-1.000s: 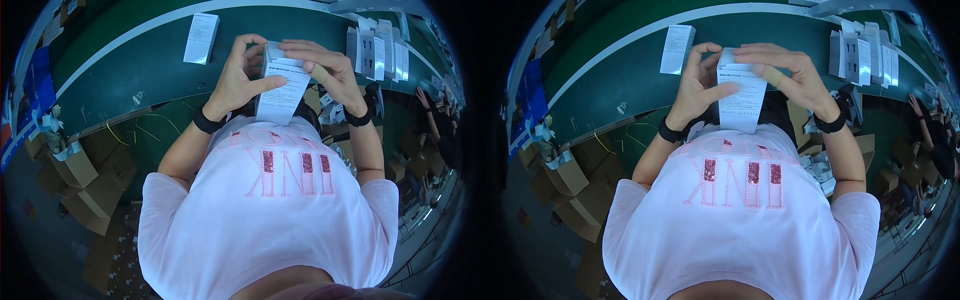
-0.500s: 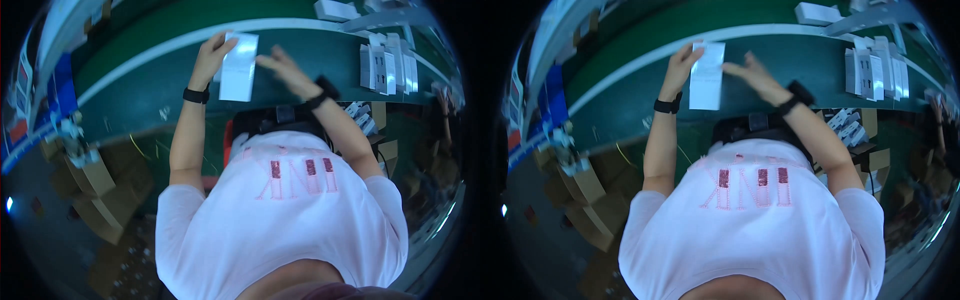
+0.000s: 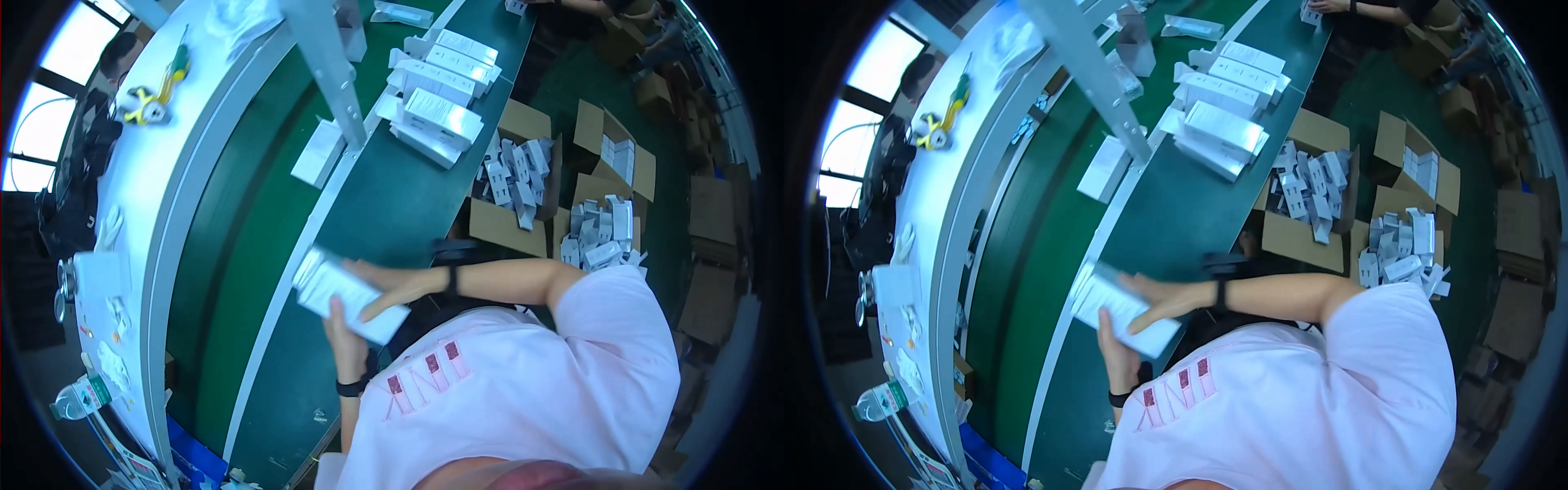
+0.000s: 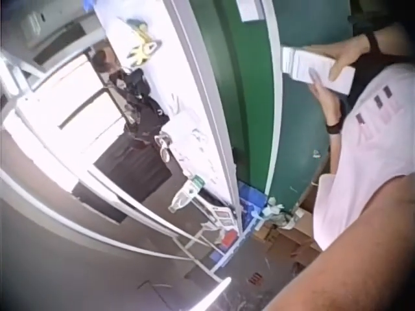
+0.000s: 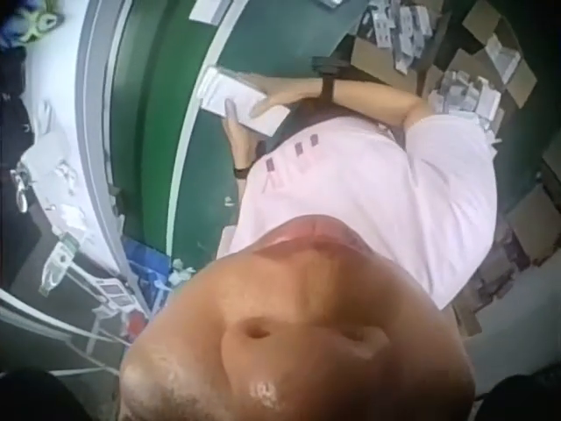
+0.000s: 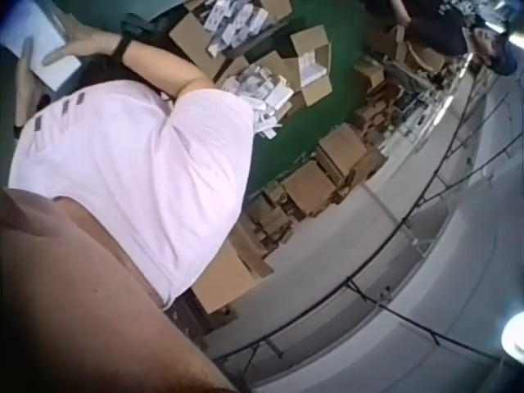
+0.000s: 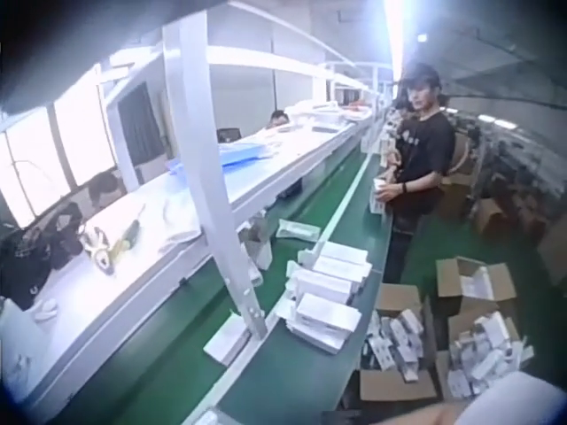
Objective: Packaging bottles into boxes on an assembly line.
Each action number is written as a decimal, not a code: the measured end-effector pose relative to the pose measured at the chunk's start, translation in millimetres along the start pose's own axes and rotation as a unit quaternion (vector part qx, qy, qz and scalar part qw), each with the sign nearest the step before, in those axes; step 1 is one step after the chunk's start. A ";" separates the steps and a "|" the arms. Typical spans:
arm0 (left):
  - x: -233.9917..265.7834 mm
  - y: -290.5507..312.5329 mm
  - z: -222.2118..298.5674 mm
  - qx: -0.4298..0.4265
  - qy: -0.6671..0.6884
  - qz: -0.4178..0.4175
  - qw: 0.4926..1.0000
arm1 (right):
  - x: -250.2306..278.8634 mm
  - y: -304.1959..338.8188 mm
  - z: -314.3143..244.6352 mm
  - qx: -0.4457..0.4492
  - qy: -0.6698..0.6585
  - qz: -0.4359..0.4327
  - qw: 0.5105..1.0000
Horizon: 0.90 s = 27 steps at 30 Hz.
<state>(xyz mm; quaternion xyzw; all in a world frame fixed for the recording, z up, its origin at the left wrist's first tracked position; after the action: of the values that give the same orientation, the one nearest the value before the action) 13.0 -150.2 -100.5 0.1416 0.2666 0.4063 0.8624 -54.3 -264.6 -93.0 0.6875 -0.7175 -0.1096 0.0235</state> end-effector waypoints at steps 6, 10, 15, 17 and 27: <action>-329.1 -73.2 39.5 -0.225 -0.182 -0.319 0.903 | 246.8 184.8 -72.9 0.004 -0.164 0.324 0.932; -546.0 -159.7 13.8 -0.046 -0.080 -0.431 0.897 | 473.3 281.8 -54.7 0.096 -0.201 0.498 0.838; -688.0 -247.6 -66.8 0.035 -0.201 -0.455 0.867 | 638.0 256.6 -58.1 0.024 -0.269 0.575 0.772; -691.2 -248.1 -64.5 -0.037 -0.229 -0.442 0.866 | 714.9 251.1 17.1 0.056 -0.196 0.458 0.865; -342.3 -101.8 76.2 0.128 -0.175 -0.290 0.932 | 724.0 81.8 -116.9 0.086 0.517 0.404 0.750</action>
<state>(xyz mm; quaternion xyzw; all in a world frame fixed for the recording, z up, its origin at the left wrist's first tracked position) -60.1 -482.1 33.0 0.2365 0.1906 0.0693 0.9503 -151.8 -994.7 -48.3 0.2842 -0.8126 0.3446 0.3743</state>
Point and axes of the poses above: each hand's wrist, its own y-axis away from the middle knuckle, its own x-axis out of the back of the hand, z = x × y, the point moved 7 cm from there along -y, towards the middle knuckle, and after that the axes turned 2 degrees about -y, right-handed, at the moved point
